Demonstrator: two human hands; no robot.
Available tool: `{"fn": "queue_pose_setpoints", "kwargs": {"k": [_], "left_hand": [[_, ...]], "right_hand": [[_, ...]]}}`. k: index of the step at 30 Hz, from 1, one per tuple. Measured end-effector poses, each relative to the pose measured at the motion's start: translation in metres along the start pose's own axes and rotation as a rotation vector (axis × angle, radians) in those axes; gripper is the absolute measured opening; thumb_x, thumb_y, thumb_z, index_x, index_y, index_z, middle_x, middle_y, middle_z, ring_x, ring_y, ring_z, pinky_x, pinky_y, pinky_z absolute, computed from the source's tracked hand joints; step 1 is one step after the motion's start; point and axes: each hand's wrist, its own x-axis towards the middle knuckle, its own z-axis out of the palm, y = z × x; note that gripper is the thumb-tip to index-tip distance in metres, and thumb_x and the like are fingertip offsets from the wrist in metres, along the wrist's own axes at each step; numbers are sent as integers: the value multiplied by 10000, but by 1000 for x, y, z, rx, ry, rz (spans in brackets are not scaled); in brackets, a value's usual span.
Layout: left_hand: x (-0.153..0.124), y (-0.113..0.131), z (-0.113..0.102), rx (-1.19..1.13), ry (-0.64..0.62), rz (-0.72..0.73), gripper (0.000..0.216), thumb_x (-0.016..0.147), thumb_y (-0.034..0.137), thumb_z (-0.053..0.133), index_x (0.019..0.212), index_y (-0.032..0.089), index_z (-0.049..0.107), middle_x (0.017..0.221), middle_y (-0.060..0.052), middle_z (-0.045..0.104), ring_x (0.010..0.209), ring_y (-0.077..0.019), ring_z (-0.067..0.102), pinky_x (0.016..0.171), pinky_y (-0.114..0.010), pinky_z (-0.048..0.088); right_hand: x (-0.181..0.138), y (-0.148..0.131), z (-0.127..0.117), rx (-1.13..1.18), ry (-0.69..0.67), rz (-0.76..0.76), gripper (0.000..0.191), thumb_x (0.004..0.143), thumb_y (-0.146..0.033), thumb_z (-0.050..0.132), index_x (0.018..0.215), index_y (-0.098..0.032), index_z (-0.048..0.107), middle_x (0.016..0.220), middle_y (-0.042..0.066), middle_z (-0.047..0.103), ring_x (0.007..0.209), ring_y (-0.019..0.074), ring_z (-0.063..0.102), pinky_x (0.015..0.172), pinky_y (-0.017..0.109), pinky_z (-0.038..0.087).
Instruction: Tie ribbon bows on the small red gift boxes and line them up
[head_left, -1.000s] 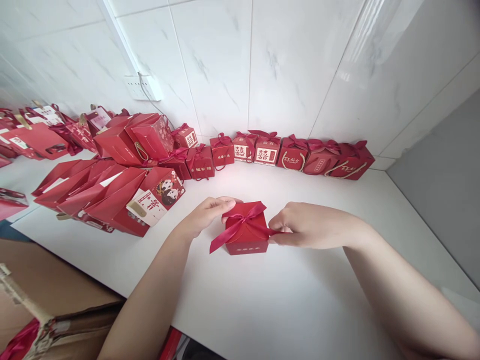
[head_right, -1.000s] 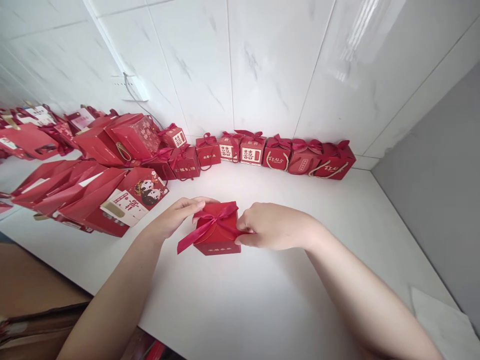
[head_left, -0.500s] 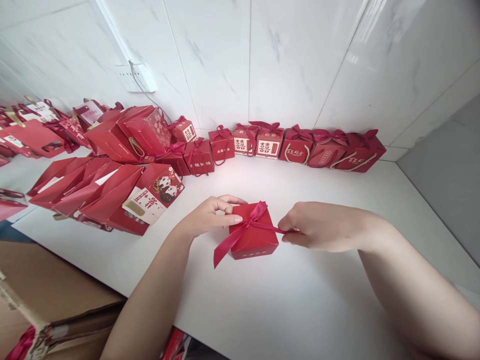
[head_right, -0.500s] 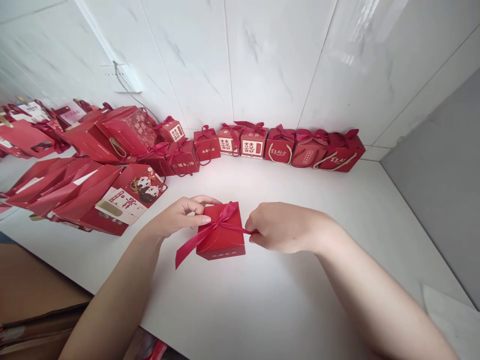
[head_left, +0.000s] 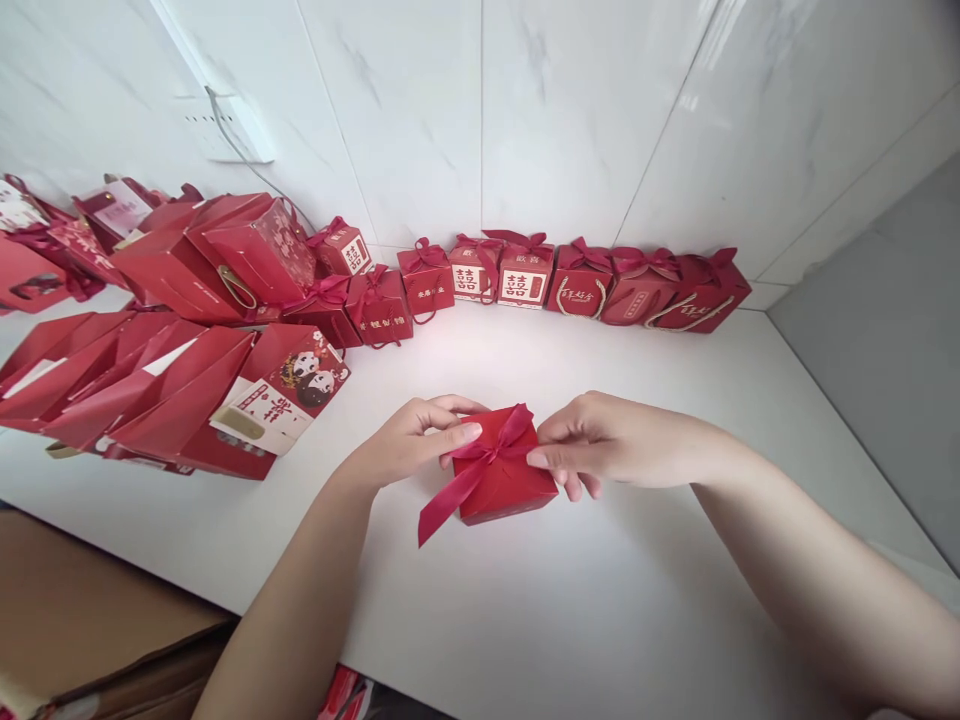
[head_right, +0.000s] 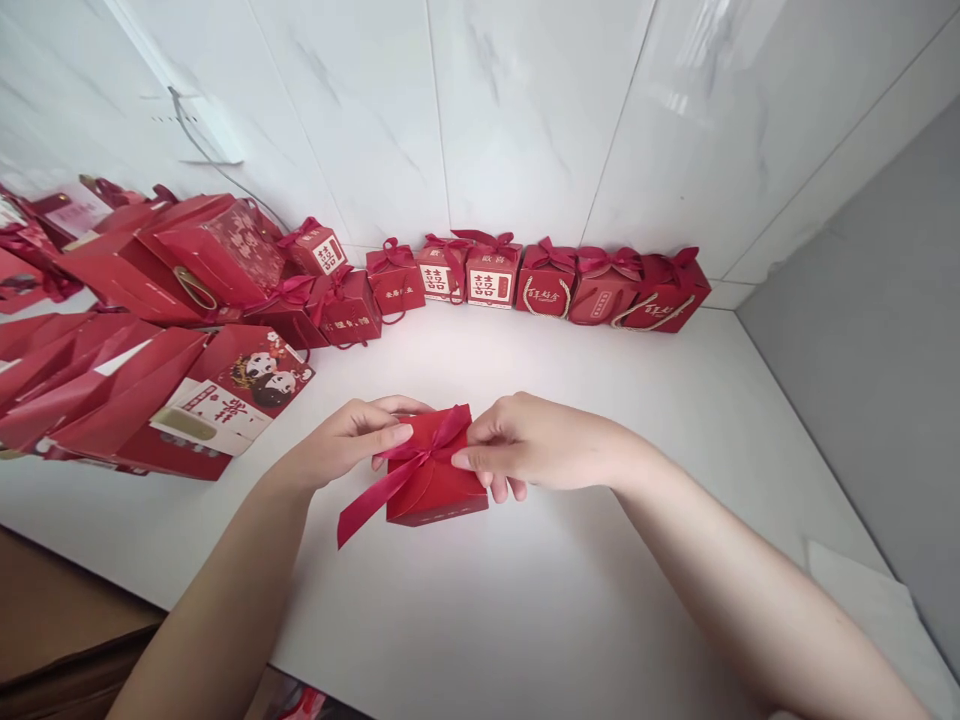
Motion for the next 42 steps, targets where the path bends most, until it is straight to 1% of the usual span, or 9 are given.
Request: {"fn": "queue_pose_setpoints", "kwargs": {"k": [7, 14, 20, 26, 32, 36, 38, 39, 42], "left_hand": [[1, 1, 5, 49, 97, 39, 442, 869, 464, 608, 543, 167, 634, 1175, -50, 635, 1130, -243, 586, 930, -333, 468], [2, 1, 5, 77, 91, -25, 439, 836, 477, 635, 524, 168, 622, 1262, -21, 602, 988, -219, 640, 715, -292, 515], [4, 0, 3, 114, 64, 23, 438, 818, 401, 667, 476, 162, 536, 1248, -38, 617, 1203, -278, 545, 926, -326, 473], [3, 0, 4, 103, 39, -16, 450, 788, 359, 704, 505, 156, 420, 1282, -46, 587, 1154, -277, 571, 934, -365, 467], [4, 4, 3, 82, -52, 25, 267, 643, 378, 830, 632, 188, 643, 1293, -52, 583, 1242, -314, 508, 1023, -411, 448], [3, 6, 4, 106, -36, 31, 298, 617, 390, 851, 650, 194, 629, 1289, -47, 590, 1276, -314, 481, 991, -399, 469], [2, 6, 5, 84, -56, 55, 289, 634, 391, 844, 676, 197, 634, 1285, -37, 591, 1256, -303, 497, 997, -386, 460], [1, 6, 6, 57, -65, 64, 273, 676, 404, 814, 684, 196, 636, 1278, -33, 594, 1238, -295, 511, 1002, -381, 453], [1, 4, 6, -14, -25, 39, 323, 865, 449, 613, 681, 185, 632, 1263, -31, 602, 1168, -267, 557, 1004, -370, 438]], "right_hand": [[5, 27, 14, 425, -18, 7, 448, 876, -537, 614, 675, -137, 596, 549, 34, 637, 445, 136, 593, 397, 212, 471], [0, 34, 13, 244, -44, 80, 459, 896, -540, 574, 654, -150, 581, 571, 43, 662, 432, 127, 595, 425, 211, 484], [5, 41, 4, 136, -103, 13, 444, 948, -464, 511, 635, -154, 556, 536, 8, 589, 449, 131, 610, 442, 212, 503], [17, 60, 3, 307, -180, -62, 452, 946, -402, 531, 576, -145, 565, 486, 6, 588, 398, 108, 569, 410, 191, 453], [29, 86, 10, 444, -341, -188, 470, 892, -486, 597, 584, -137, 660, 576, 69, 676, 495, 139, 592, 528, 239, 460], [32, 92, 10, 387, -401, -269, 586, 865, -645, 533, 606, -141, 682, 619, 85, 673, 623, 183, 623, 645, 275, 466], [27, 86, 8, 337, -252, -308, 652, 871, -702, 467, 539, -159, 610, 528, 51, 598, 519, 155, 549, 572, 273, 429], [23, 80, 7, 294, -66, -315, 649, 884, -696, 452, 513, -173, 557, 488, 30, 545, 473, 139, 493, 537, 274, 405], [6, 55, 16, 23, 718, -289, 526, 940, -572, 473, 556, -212, 483, 519, 22, 498, 496, 155, 459, 546, 317, 412]]}}
